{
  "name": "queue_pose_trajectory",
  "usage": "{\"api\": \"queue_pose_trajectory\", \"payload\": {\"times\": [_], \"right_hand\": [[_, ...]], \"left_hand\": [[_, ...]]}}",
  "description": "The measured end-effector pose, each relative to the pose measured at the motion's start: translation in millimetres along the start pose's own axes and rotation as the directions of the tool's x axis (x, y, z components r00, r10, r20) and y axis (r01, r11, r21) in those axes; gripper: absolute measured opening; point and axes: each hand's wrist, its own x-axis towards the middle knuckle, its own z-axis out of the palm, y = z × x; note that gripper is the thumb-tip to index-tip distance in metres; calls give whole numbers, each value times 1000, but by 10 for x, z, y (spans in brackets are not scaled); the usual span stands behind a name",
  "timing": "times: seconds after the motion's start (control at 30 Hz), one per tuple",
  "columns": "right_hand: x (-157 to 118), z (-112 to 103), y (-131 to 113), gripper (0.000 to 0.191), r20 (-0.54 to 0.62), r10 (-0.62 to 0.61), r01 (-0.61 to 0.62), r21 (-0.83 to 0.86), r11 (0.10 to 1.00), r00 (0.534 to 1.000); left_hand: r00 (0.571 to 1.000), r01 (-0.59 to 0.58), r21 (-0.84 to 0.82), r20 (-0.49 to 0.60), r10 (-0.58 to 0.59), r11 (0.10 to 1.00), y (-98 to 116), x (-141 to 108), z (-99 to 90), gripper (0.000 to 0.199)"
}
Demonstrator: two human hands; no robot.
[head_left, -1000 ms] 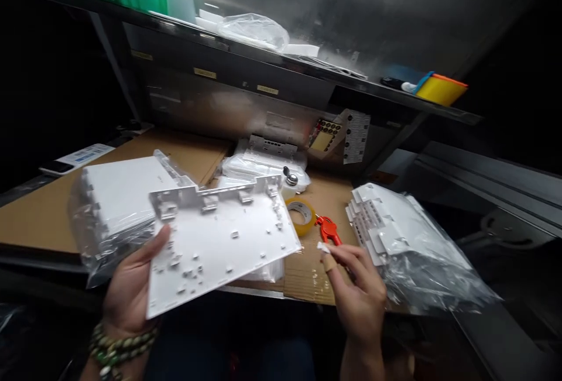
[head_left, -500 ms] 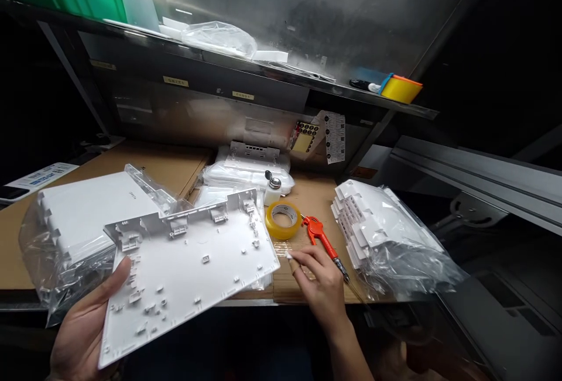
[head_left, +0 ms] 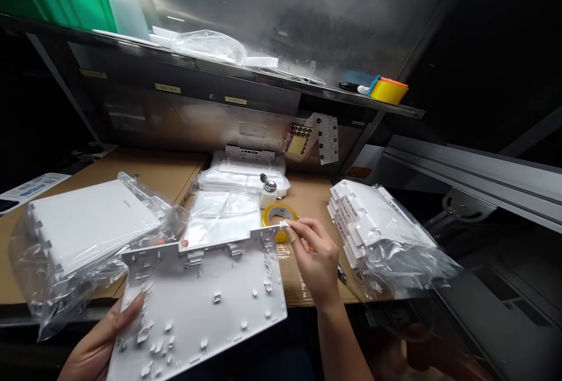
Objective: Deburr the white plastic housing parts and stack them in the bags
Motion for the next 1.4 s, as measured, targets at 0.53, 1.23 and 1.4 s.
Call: {"api": "queue_pose_trajectory", "payload": {"times": [0.53, 1.23, 1.4], "right_hand": [[115, 79, -483, 27, -15, -241, 240, 136, 961, 971], [221, 121, -457, 22, 111, -312, 309, 44, 950, 944], [246, 102, -519, 26, 78, -376, 373, 50, 926, 923]], "left_hand": [[947, -225, 198, -187, 262, 954, -711, -121, 1477, 106], [954, -301, 85, 15, 301, 950, -935, 34, 1667, 89], [959, -283, 69, 11, 283, 957, -895, 0, 1685, 90]]}}
